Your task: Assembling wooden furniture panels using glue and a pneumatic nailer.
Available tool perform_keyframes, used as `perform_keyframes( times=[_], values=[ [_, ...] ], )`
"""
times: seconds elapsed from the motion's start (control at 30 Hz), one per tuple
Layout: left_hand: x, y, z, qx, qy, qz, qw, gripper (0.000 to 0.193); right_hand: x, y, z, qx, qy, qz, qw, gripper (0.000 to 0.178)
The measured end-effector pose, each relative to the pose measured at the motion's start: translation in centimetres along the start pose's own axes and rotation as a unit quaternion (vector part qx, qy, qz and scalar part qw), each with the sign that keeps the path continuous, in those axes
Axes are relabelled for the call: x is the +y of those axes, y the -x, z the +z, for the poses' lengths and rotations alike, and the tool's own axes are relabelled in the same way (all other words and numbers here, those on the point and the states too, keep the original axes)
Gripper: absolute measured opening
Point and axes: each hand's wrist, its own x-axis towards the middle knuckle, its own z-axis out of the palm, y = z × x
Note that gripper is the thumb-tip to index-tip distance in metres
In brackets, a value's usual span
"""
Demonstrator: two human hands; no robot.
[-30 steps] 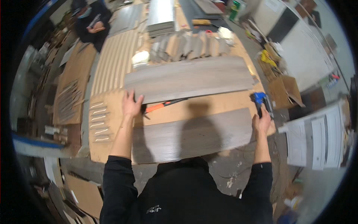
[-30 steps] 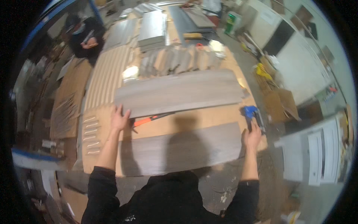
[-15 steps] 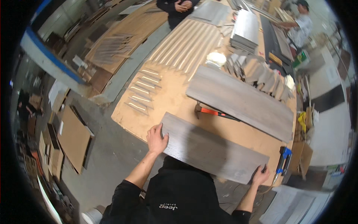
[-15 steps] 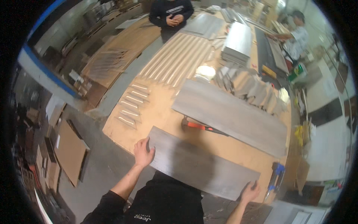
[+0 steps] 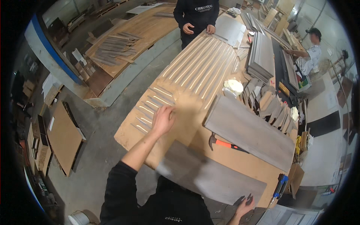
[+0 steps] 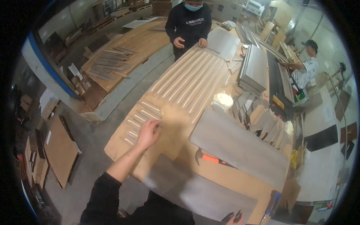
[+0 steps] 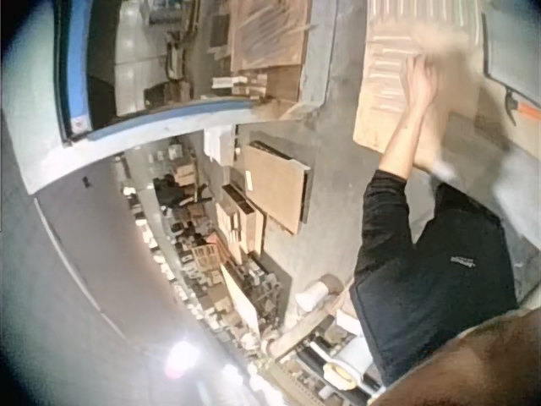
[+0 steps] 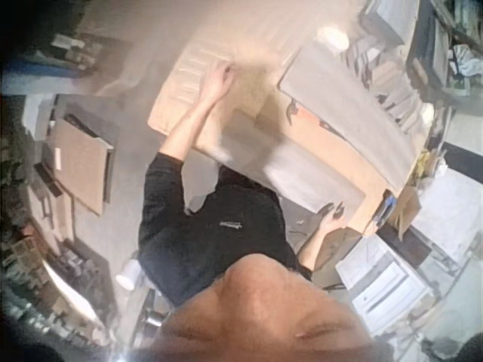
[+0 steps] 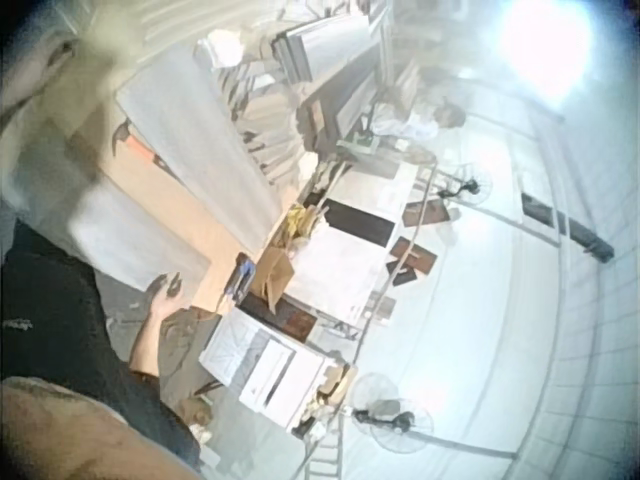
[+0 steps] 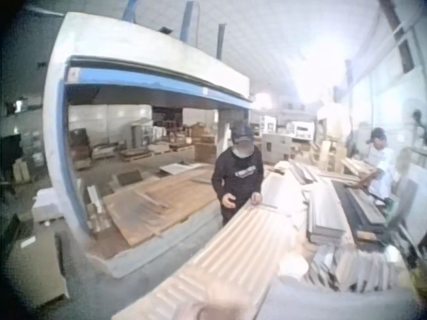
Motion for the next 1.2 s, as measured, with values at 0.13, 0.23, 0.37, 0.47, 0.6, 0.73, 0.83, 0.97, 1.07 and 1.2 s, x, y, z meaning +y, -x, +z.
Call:
perform_keyframes(
  times=[0.13, 0.23, 0.37, 0.47, 0.6, 0.73, 0.83, 0.97, 1.07, 1.2],
  values=[
    [-6.6, -10.6, 0.7, 0.078, -0.059, -0.005, 0.995, 0.038, -3.4, 5.0, 0.6, -0.027, -0.018, -0.016, 0.999, 0.037],
    [-9.9, -16.8, -0.9, 0.052, -0.110, -0.101, 0.987, 0.037, -8.5, 7.0, -0.4, -0.032, 0.031, -0.022, 0.999, 0.038],
    [-13.1, -21.6, -1.7, -0.006, -0.146, -0.137, 0.980, 0.040, -11.8, 7.4, -0.1, -0.029, 0.011, -0.039, 0.999, 0.039],
    [-13.9, -23.1, -1.6, -0.064, -0.119, -0.121, 0.984, 0.040, -10.4, 7.0, 1.1, -0.061, 0.009, -0.024, 0.998, 0.045],
    [-16.0, -22.9, -2.5, -0.083, -0.057, -0.086, 0.991, 0.032, -14.5, 5.6, 3.4, -0.119, -0.051, -0.039, 0.991, 0.044],
    [-16.0, -21.2, -4.3, -0.069, -0.053, -0.058, 0.994, 0.027, -21.9, 3.1, 7.6, -0.130, -0.109, -0.087, 0.982, 0.045],
    [-14.2, -15.4, -9.0, -0.088, -0.004, -0.038, 0.995, 0.026, -33.7, 2.4, 10.8, -0.181, -0.262, -0.078, 0.945, 0.041],
    [-10.5, -3.5, -13.5, -0.120, 0.199, -0.168, 0.958, 0.026, -43.0, 4.5, 20.0, -0.463, -0.510, 0.016, 0.725, 0.049],
    [-6.1, 5.8, -16.6, -0.145, 0.311, -0.228, 0.911, 0.018, -52.0, 9.0, 23.8, -0.616, -0.482, 0.139, 0.608, 0.059],
    [-2.0, 16.4, -15.2, -0.101, 0.366, -0.324, 0.866, 0.023, -58.0, 13.9, 23.3, -0.649, -0.545, 0.268, 0.458, 0.061]
  ],
)
